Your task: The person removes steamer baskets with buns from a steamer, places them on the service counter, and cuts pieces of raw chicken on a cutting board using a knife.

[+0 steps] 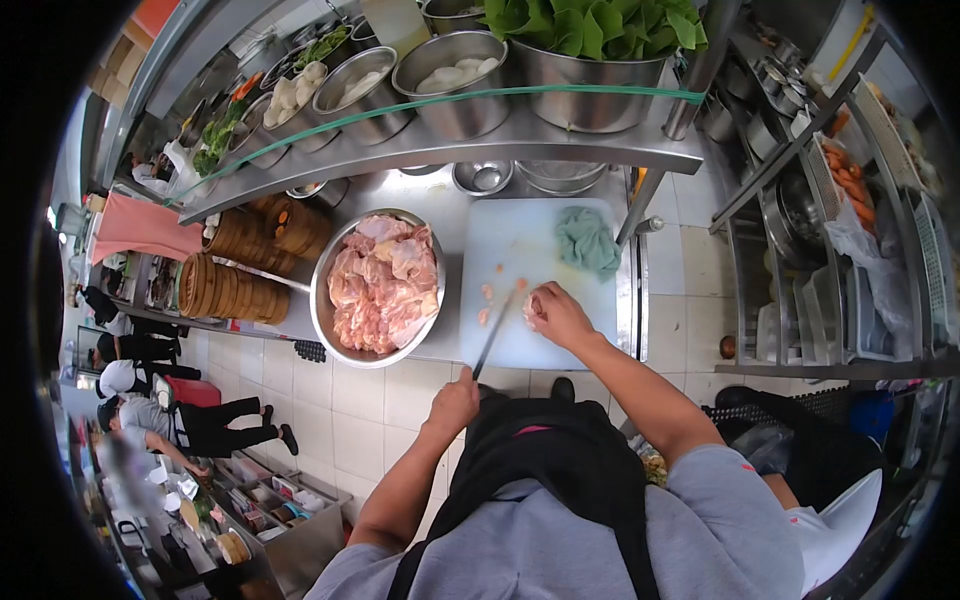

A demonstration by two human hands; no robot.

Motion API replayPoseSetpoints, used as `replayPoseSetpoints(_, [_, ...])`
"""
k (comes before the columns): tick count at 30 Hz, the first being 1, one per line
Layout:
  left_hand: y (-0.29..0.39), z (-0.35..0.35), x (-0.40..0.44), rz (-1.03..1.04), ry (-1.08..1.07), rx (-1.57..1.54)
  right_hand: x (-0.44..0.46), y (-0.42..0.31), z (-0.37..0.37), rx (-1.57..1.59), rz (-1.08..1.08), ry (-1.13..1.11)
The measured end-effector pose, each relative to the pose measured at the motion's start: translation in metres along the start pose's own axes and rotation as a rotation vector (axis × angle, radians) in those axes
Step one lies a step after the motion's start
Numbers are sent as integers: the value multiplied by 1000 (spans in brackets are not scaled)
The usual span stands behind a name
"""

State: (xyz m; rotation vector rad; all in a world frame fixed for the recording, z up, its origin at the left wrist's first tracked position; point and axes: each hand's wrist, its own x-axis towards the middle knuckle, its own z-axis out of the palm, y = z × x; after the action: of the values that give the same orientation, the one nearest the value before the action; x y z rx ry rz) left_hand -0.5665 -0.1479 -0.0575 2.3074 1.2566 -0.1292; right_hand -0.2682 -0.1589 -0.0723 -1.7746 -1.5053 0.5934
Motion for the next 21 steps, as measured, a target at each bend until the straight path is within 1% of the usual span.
replayPoseSetpoints(2, [8, -11, 4, 21, 35, 73, -5, 0, -3, 0, 12, 13])
replayPoseSetpoints(4, [27, -24, 2, 39, 8, 88, -7, 4, -1, 3, 26, 23])
replayPoseSetpoints(6, [42, -28, 0, 59, -15, 106, -3, 12, 4, -86, -68, -19])
replayPoseSetpoints(8, [49, -27, -2, 30, -87, 149, 1, 19, 11, -130, -104, -6])
replayPoseSetpoints(10, [50, -24, 0, 25, -87, 148, 4, 18, 12, -171, -136, 6])
replayPoseSetpoints(12, [49, -19, 4, 17, -93, 144, 5, 16, 12, -348, -313, -46])
replayPoseSetpoints(15, [41, 6, 26, 37, -74, 117, 8, 10, 17, -361, -237, -55])
replayPoseSetpoints(17, [41, 24, 52, 44, -4, 25, 8, 7, 19, -352, -212, -40])
replayPoseSetpoints(19, [50, 24, 76, 47, 11, 12, 7, 4, 20, -346, -194, -22])
replayPoseSetpoints(21, [51, 26, 82, 57, 34, -5, 9, 8, 21, -369, -170, -52])
